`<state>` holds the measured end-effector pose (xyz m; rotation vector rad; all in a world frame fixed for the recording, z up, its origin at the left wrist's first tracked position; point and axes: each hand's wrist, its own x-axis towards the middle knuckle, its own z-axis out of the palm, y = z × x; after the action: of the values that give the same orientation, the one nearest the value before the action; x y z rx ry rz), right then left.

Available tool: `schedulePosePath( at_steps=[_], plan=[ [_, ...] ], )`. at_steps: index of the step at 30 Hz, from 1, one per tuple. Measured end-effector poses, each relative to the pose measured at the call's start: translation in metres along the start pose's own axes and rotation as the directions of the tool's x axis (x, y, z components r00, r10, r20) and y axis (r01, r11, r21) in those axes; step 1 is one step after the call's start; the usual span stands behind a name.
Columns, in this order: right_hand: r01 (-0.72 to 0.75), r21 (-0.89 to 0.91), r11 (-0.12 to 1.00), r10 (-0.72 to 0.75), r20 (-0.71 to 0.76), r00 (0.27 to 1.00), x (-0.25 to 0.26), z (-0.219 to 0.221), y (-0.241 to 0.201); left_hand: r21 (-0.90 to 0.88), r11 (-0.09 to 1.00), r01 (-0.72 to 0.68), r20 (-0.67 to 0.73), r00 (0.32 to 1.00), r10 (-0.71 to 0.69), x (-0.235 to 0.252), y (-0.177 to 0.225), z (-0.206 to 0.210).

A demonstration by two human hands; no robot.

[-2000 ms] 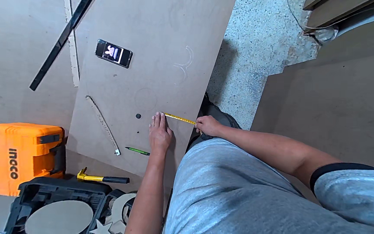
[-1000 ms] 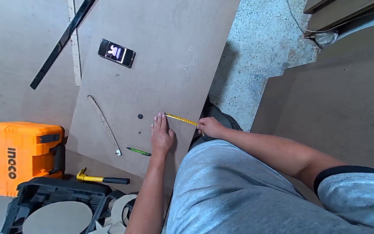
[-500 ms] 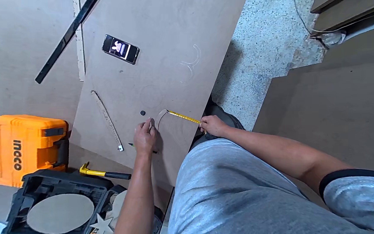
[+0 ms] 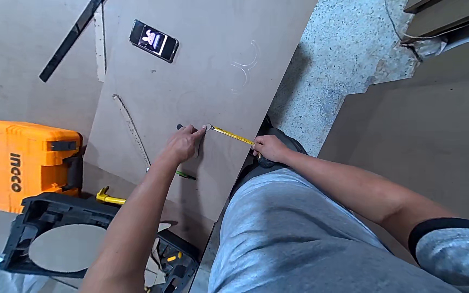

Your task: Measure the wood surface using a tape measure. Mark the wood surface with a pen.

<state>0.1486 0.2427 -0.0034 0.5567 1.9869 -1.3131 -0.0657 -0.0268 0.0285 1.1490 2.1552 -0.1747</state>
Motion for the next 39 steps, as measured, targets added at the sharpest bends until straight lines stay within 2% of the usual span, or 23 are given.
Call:
schedulePosePath(
  at_steps=[2, 5, 9, 12, 15, 21, 27, 33, 39],
  plan=[
    [-0.001, 0.000, 1.000, 0.001, 0.007, 1.000, -0.002, 0.002, 0.000, 0.067, 0.998, -0.011, 0.077, 0.997, 0.005, 0.001, 0.002, -0.005],
    [0.022, -0.010, 1.000, -0.021, 0.075, 0.997, -0.007, 0.016, 0.001, 0.127, 0.991, 0.031, 0.240, 0.969, -0.061, 0.003, 0.007, -0.019],
    [0.046, -0.010, 0.999, -0.043, 0.217, 0.975, -0.024, 0.048, 0.006, 0.083, 0.987, 0.141, 0.374, 0.913, -0.162, 0.001, 0.014, -0.024],
    [0.034, 0.006, 0.999, -0.035, 0.249, 0.968, -0.024, 0.060, 0.003, 0.027, 0.984, 0.179, 0.424, 0.889, -0.173, 0.002, 0.011, -0.029],
    [0.021, 0.008, 1.000, -0.022, 0.241, 0.970, -0.025, 0.079, 0.000, -0.028, 0.984, 0.175, 0.423, 0.894, -0.147, -0.001, 0.005, -0.021],
    [0.004, 0.080, 0.997, -0.009, 0.062, 0.998, -0.030, 0.106, -0.001, -0.060, 0.992, 0.107, 0.378, 0.923, -0.077, 0.004, -0.005, -0.013],
    [-0.015, -0.029, 0.999, 0.015, 0.009, 1.000, -0.033, 0.116, -0.009, -0.065, 0.993, 0.102, 0.294, 0.953, -0.079, -0.002, -0.004, -0.001],
    [-0.025, -0.043, 0.999, 0.025, 0.004, 1.000, -0.037, 0.114, -0.012, -0.050, 0.995, 0.085, 0.268, 0.961, -0.069, -0.001, -0.004, 0.006],
    [0.015, 0.111, 0.994, -0.012, -0.029, 1.000, -0.042, 0.123, 0.008, -0.048, 0.993, 0.111, 0.264, 0.960, -0.094, -0.003, 0.001, 0.002]
  ],
)
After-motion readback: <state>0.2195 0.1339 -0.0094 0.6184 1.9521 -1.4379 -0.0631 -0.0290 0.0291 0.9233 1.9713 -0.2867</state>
